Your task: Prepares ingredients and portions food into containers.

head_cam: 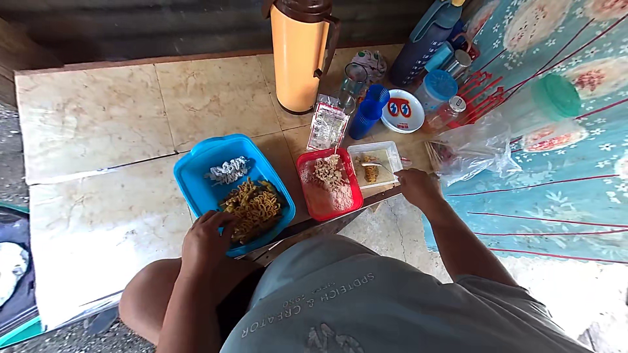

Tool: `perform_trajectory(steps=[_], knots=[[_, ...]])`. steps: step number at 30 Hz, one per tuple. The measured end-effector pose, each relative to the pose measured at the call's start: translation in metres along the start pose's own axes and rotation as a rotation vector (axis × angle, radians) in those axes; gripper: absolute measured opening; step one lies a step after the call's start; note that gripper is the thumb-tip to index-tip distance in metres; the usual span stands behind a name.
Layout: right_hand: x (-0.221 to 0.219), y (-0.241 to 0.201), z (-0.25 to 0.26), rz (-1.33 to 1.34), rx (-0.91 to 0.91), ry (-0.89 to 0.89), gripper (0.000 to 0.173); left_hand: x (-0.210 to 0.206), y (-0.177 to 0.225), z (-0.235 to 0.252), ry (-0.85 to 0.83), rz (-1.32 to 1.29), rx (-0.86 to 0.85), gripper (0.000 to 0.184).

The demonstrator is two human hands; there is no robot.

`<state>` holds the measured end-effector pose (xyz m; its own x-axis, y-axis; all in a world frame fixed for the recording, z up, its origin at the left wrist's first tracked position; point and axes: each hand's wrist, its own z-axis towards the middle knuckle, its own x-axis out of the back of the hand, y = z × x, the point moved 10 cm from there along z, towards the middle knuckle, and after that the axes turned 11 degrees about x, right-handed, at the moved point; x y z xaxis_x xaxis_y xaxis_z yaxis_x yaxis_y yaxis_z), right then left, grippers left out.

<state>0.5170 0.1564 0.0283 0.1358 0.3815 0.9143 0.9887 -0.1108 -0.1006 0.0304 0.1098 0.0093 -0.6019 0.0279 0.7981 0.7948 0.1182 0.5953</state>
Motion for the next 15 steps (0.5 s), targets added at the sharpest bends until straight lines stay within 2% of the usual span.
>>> perform_trajectory(steps=[4,8,13,15], knots=[[-0.006,0.012,0.003,-0.027,-0.054,-0.035,0.032,0.000,0.000,-0.003,0.001,0.005,0.004,0.011],[-0.021,0.013,0.012,0.008,-0.005,-0.074,0.033,-0.001,0.001,-0.002,-0.005,0.003,-0.001,0.012],[0.006,0.034,0.019,-0.065,-0.142,0.061,0.033,-0.001,0.001,-0.002,-0.010,0.012,-0.007,0.012],[-0.001,0.040,0.025,-0.103,-0.173,0.058,0.042,0.000,0.003,-0.003,-0.021,0.008,0.001,0.013]])
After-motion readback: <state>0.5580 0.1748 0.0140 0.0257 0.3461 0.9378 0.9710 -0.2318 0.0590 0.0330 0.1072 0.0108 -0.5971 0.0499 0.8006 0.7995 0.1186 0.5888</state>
